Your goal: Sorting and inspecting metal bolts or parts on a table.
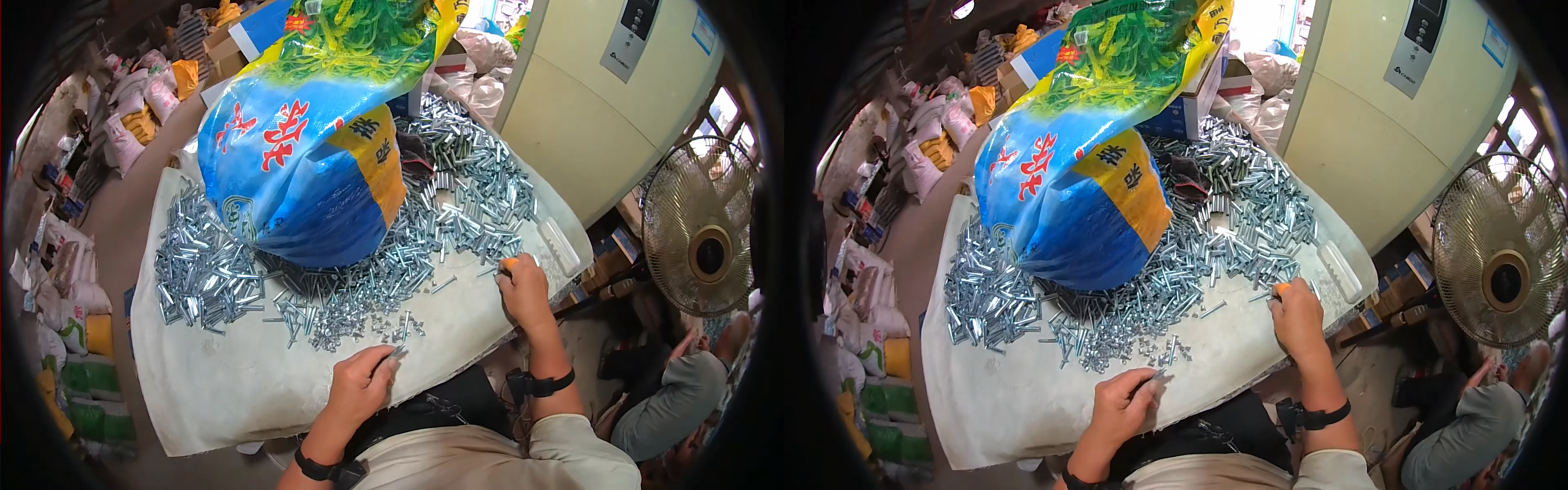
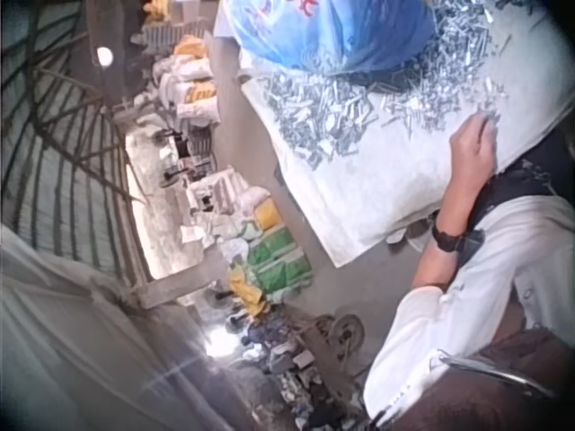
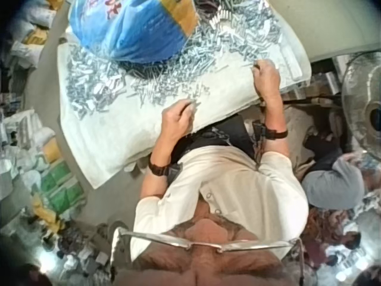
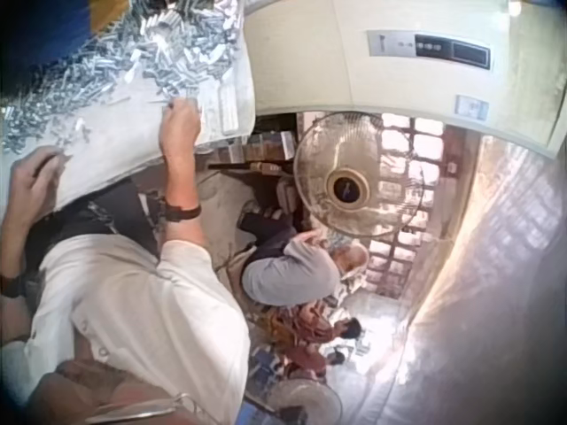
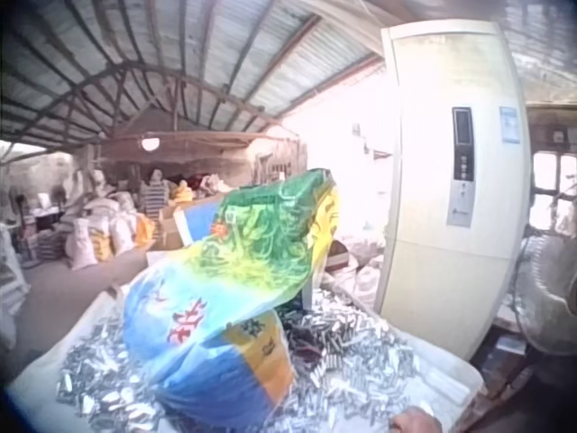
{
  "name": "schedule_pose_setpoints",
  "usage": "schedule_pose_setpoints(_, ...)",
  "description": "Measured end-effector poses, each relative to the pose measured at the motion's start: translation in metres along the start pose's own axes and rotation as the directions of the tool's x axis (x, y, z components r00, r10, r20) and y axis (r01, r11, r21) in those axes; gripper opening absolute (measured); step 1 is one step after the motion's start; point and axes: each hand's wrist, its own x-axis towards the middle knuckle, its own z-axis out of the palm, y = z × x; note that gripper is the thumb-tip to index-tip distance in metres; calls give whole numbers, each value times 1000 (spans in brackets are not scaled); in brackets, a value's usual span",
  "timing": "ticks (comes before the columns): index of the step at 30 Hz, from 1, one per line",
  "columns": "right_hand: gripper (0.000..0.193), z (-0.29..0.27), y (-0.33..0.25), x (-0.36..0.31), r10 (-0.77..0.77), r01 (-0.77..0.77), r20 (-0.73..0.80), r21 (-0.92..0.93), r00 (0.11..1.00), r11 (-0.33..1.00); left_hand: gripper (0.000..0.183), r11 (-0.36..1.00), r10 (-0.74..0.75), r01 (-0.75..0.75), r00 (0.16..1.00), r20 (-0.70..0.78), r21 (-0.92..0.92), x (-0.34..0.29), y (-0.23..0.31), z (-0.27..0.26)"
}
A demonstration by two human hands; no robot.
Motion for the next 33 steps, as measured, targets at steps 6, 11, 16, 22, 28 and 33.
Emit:
schedule_pose_setpoints(6,19,-3,-6,0,36,-35,84,-13,996,999,19,992,100,-97,995,-24,83,-2,-3,-2)
schedule_pose_setpoints(11,18,13,-32,-19,-83,73,36,208,996,975,18,998,48,-45,998,-45,51,-6,1,0)
schedule_pose_setpoints(16,16,31,-72,-25,-86,68,17,463,996,884,17,998,66,-64,995,-78,27,-7,0,3)
schedule_pose_setpoints(22,19,38,-98,-28,-238,238,-58,443,970,864,20,998,45,-43,998,-43,53,-9,0,-5)
schedule_pose_setpoints(28,19,32,-93,-33,-422,294,143,522,895,801,16,999,41,-39,996,-85,19,-9,-1,-4)
schedule_pose_setpoints(33,16,34,-107,-39,-437,338,209,383,875,860,17,999,27,-28,997,-79,-17,-7,-2,-2)
